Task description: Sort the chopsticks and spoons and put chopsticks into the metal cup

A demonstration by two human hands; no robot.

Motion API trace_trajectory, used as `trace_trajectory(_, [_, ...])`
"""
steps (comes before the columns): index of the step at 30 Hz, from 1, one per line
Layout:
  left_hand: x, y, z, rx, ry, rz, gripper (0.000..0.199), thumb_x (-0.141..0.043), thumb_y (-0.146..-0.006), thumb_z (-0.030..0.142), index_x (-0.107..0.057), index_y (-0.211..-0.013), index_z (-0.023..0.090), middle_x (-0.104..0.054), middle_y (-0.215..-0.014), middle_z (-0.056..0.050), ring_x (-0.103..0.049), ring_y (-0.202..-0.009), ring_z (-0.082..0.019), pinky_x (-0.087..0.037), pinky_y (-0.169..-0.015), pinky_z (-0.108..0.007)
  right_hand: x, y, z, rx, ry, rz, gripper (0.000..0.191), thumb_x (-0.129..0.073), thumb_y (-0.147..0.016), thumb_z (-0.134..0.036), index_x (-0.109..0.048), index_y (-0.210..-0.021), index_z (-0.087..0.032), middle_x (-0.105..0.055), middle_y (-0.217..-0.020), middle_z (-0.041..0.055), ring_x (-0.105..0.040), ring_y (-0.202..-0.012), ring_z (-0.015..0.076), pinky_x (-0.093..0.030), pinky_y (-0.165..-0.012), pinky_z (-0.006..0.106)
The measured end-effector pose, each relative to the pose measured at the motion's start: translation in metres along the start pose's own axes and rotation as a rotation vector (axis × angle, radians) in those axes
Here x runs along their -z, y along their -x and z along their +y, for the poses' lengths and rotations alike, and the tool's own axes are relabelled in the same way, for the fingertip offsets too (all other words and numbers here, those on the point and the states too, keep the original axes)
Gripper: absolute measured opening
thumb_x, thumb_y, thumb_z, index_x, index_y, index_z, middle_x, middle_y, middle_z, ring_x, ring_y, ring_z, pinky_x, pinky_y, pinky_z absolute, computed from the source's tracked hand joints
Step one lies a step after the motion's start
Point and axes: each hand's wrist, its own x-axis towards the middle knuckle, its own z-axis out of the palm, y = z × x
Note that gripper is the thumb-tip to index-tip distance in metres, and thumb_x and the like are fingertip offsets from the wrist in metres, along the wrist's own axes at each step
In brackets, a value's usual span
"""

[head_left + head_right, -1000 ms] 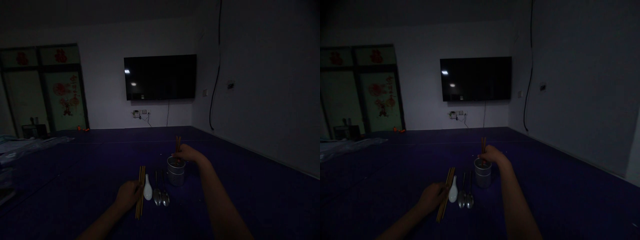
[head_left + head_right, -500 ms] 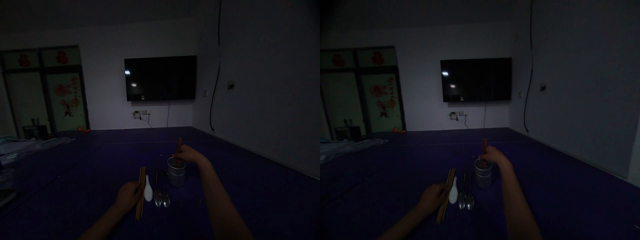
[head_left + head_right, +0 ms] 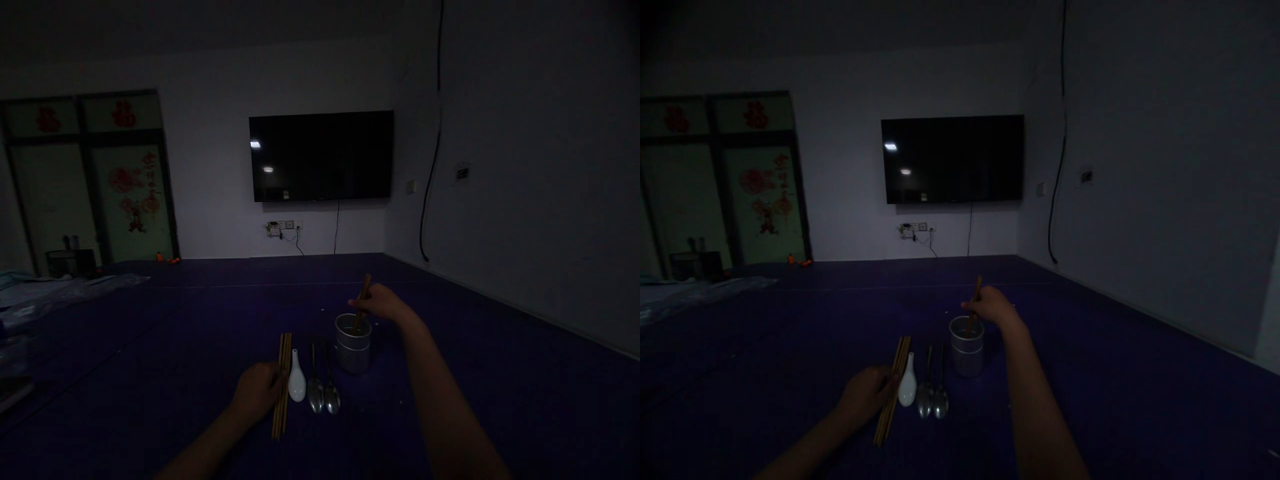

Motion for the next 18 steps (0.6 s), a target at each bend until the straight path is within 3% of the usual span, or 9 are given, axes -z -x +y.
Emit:
trace_trajectory(8, [-0.0001, -0.0003, 0.0017, 0.015, 0.002, -0.009, 0.036, -0.033, -0.093, 0.038, -0.064, -0.086, 0.020, -0.069, -0.088, -0.005, -0.064, -0.080, -0.016, -0.039, -0.064, -0.023, 0.0037, 0.0023, 0.0013, -0.068, 0.039, 0.097, 0.042, -0.056, -0.081, -0.042, -0.062, -0.047, -0.018, -0.062, -0.051, 0.0046, -0.059, -0.054, 0.0154, -0.036, -0.051, 0.024])
trace_trajectory(18, [-0.0008, 0.0005, 0.0005, 0.007, 0.012, 0.010, 0.039, -0.031, -0.094, 0.038, -0.064, -0.085, 0.021, -0.069, -0.087, -0.005, -0.064, -0.078, -0.016, -0.038, -0.062, -0.022, 0.0074, 0.0071, 0.0038, -0.154, 0.072, 0.218, 0.044, -0.054, -0.085, -0.044, -0.060, -0.050, -0.019, -0.066, -0.058, 0.0057, -0.061, -0.058, 0.0157, -0.036, -0.053, 0.024])
